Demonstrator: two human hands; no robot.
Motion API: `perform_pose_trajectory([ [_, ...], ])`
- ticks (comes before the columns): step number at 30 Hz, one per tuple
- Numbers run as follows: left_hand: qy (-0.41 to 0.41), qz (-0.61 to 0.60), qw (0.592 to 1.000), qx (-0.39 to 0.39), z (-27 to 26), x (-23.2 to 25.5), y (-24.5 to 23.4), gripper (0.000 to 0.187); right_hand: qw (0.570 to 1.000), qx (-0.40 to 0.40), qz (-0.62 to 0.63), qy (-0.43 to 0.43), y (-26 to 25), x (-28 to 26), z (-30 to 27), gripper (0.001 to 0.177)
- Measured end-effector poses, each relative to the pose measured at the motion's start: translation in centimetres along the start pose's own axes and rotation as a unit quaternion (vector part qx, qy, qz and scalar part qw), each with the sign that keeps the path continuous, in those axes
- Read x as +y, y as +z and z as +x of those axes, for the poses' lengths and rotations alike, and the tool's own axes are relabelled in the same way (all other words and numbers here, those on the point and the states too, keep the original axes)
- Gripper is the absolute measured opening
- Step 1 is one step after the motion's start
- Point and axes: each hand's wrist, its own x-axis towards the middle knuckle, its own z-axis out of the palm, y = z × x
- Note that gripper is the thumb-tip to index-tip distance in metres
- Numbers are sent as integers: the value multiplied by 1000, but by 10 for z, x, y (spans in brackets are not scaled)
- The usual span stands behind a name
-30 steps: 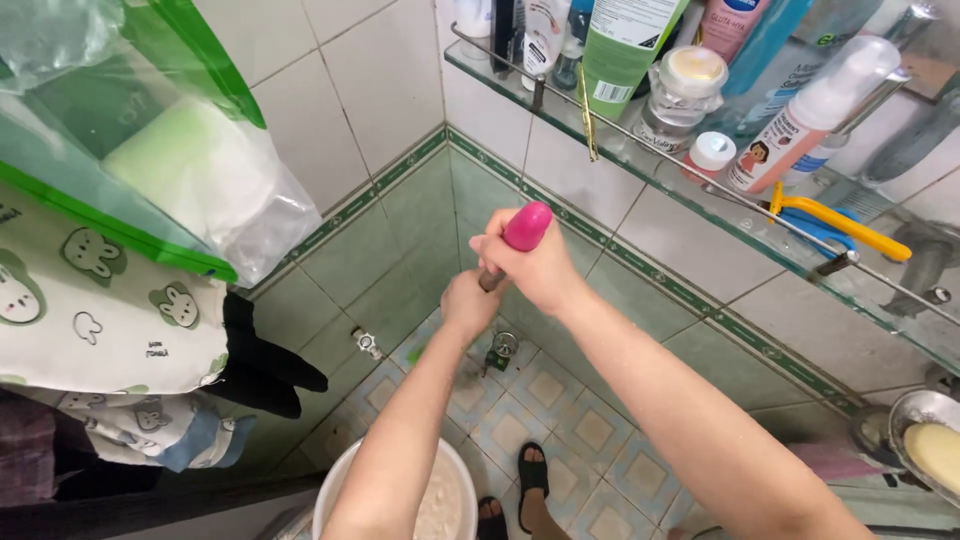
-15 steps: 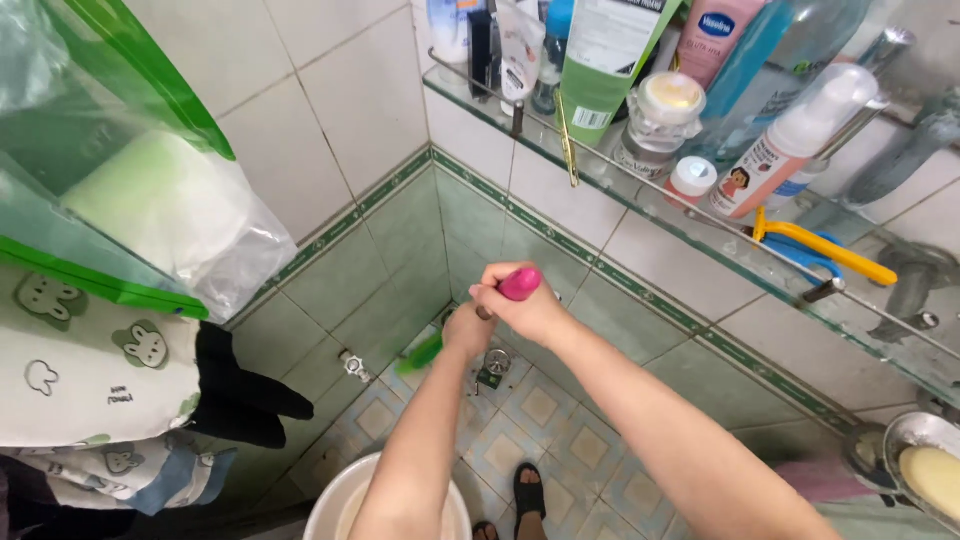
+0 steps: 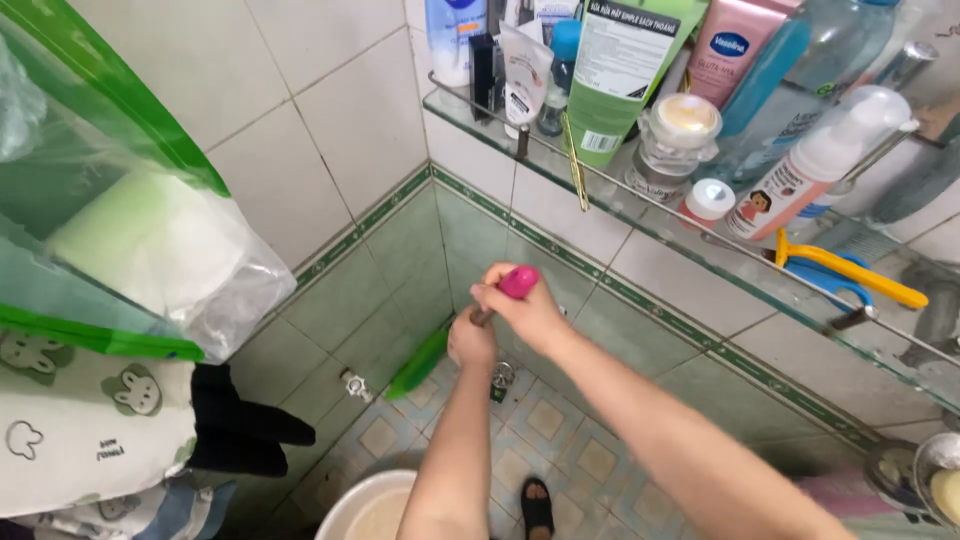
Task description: Assembling a mop and scrubbing the bathroom floor with a brush
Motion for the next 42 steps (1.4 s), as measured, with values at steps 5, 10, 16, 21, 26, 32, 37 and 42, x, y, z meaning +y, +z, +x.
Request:
perform_pose_trajectory([
  [5, 53, 43, 992, -104, 10, -11, 16, 29, 990, 12, -118, 76, -19, 1, -2, 20],
  [10, 91, 11, 986, -142, 4, 3, -31, 24, 994, -3, -89, 66, 6, -68, 10, 18],
  [16, 115, 54, 984, -125, -11, 46, -68, 24, 1000, 8, 13, -8, 0, -88, 22, 17],
  [21, 39, 79, 993, -77, 11, 10, -40, 35, 998, -35, 44, 5, 9, -22, 9, 10],
  [26, 89, 17, 986, -142, 17, 14, -25, 28, 998, 1, -48, 32, -6, -9, 21, 17],
  [32, 113, 63, 975, -183, 1, 11, -44, 38, 996, -9, -67, 64, 1, -27, 11, 18],
  [37, 140, 89, 957, -240, -38, 48, -108, 32, 998, -11, -28, 62, 3, -66, 8, 16],
  [42, 172, 127, 948, -234, -53, 75, -140, 38, 998, -58, 6, -28, 2, -106, 18, 20],
])
